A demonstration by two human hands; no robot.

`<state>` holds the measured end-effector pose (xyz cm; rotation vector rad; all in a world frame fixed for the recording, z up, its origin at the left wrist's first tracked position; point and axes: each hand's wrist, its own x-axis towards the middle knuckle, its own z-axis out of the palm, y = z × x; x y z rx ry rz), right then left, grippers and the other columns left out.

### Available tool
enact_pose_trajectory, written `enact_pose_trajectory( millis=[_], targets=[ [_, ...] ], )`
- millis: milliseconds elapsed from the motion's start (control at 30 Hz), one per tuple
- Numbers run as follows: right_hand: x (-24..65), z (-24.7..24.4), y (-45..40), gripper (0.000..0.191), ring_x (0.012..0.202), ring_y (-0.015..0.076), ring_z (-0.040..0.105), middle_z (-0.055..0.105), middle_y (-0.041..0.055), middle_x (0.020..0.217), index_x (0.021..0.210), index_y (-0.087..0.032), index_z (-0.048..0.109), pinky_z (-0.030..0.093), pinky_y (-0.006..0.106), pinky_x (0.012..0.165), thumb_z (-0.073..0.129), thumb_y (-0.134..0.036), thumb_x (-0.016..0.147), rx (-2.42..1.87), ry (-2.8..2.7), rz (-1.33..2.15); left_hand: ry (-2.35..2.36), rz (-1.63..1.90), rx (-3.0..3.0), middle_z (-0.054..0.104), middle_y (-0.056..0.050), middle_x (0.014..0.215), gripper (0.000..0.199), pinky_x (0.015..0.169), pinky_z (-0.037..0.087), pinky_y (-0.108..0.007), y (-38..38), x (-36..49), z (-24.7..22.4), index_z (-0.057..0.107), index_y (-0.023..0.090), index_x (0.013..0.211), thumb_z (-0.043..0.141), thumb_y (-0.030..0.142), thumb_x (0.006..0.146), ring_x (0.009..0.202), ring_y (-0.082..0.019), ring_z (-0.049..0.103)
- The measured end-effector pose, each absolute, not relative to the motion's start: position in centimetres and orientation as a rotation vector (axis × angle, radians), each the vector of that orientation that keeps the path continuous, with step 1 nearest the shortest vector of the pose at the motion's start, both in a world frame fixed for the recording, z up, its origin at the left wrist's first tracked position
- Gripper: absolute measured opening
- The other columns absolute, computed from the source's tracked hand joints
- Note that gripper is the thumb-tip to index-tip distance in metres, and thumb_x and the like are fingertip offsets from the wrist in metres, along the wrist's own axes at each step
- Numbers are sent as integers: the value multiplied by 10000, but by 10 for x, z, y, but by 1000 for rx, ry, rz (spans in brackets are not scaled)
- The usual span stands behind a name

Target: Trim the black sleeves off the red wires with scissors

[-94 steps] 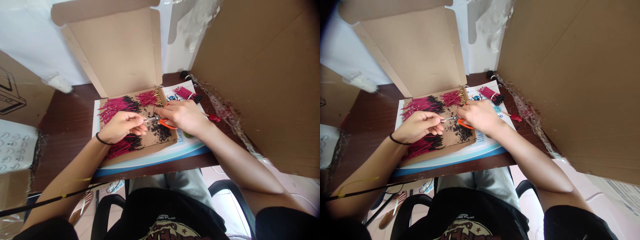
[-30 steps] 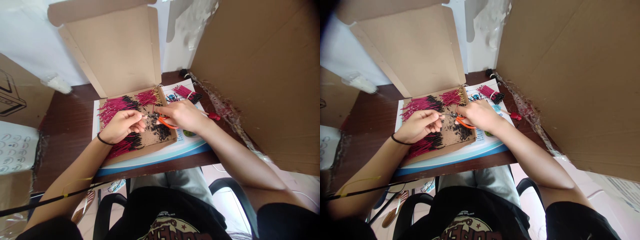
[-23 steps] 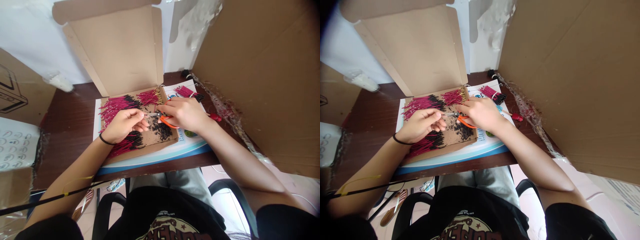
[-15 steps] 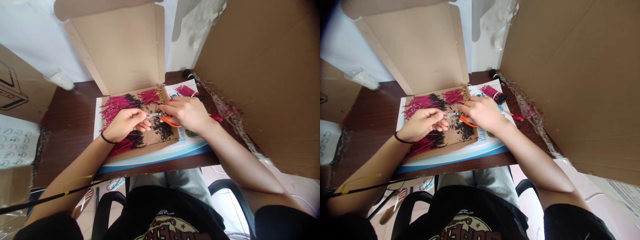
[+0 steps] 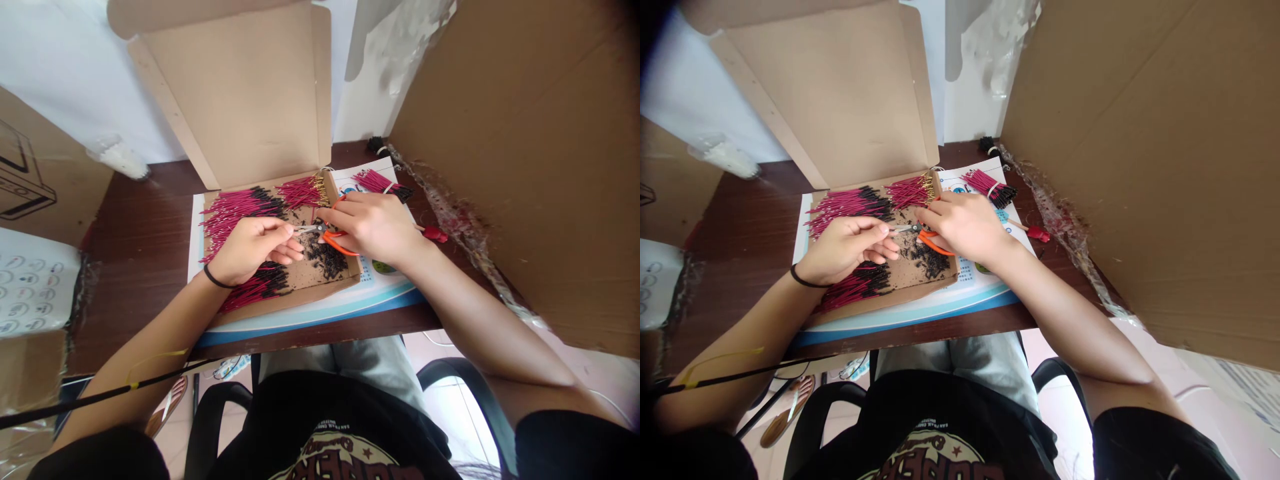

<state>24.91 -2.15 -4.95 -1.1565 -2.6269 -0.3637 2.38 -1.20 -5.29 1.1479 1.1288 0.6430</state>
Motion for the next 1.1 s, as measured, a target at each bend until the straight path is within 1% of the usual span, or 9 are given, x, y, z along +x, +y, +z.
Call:
enact_pose_trajectory(
  millis=[300,533,733,800,867,933,967,1100],
  targets=[
    [249,-51,-21,268,757,179,554,679,37,779,1069,-201,671,261,313,567,433,-228,949,-1195,-2627,-359,1120,628,1149,730,-64,683,135,472,523,-154,-11,23,-54,662,108,853,583,215,873,575,-127,704],
    [248,-52,-19,286,763,177,556,690,39,821,1081,-203,654,259,321,570,400,-252,959,-1196,-2642,-380,1115,607,1159,733,-77,703,153,485,528,-186,-9,20,-55,685,111,881,606,241,861,573,-137,701],
    [250,-53,-18,301,756,178,555,684,45,807,1091,-207,653,226,324,545,392,-282,962,-1226,-2662,-337,1121,598,1155,720,-83,706,138,507,526,-221,-7,17,-56,696,125,864,632,246,843,577,-144,692],
    [251,-54,-17,316,754,178,556,686,54,818,1133,-199,644,224,323,542,396,-304,967,-1207,-2670,-327,1106,606,1170,708,-79,683,135,471,495,-209,-6,16,-56,693,128,837,639,252,835,534,-125,662],
    [252,-54,-17,334,746,177,556,686,61,824,1175,-193,630,221,323,539,393,-314,972,-1184,-2681,-326,1068,601,1216,693,-73,660,146,402,423,-187,-6,14,-54,689,131,814,640,268,832,461,-90,592],
    [252,-53,-18,342,733,173,554,682,60,809,1197,-189,621,216,322,535,379,-287,976,-1165,-2693,-343,1018,562,1318,668,-57,629,165,350,342,-175,-6,12,-51,690,136,824,635,292,835,408,-62,509],
    [251,-52,-19,346,725,171,551,679,56,795,1203,-187,619,214,323,534,370,-269,976,-1156,-2699,-354,996,527,1391,650,-44,610,174,344,322,-174,-6,10,-49,693,140,841,628,301,842,398,-56,478],
    [250,-49,-22,357,704,162,541,665,40,752,1213,-189,613,215,322,533,352,-239,975,-1120,-2704,-368,945,418,1657,548,14,526,197,392,344,-176,-8,6,-38,705,155,896,564,292,886,406,-50,426]
  ],
)
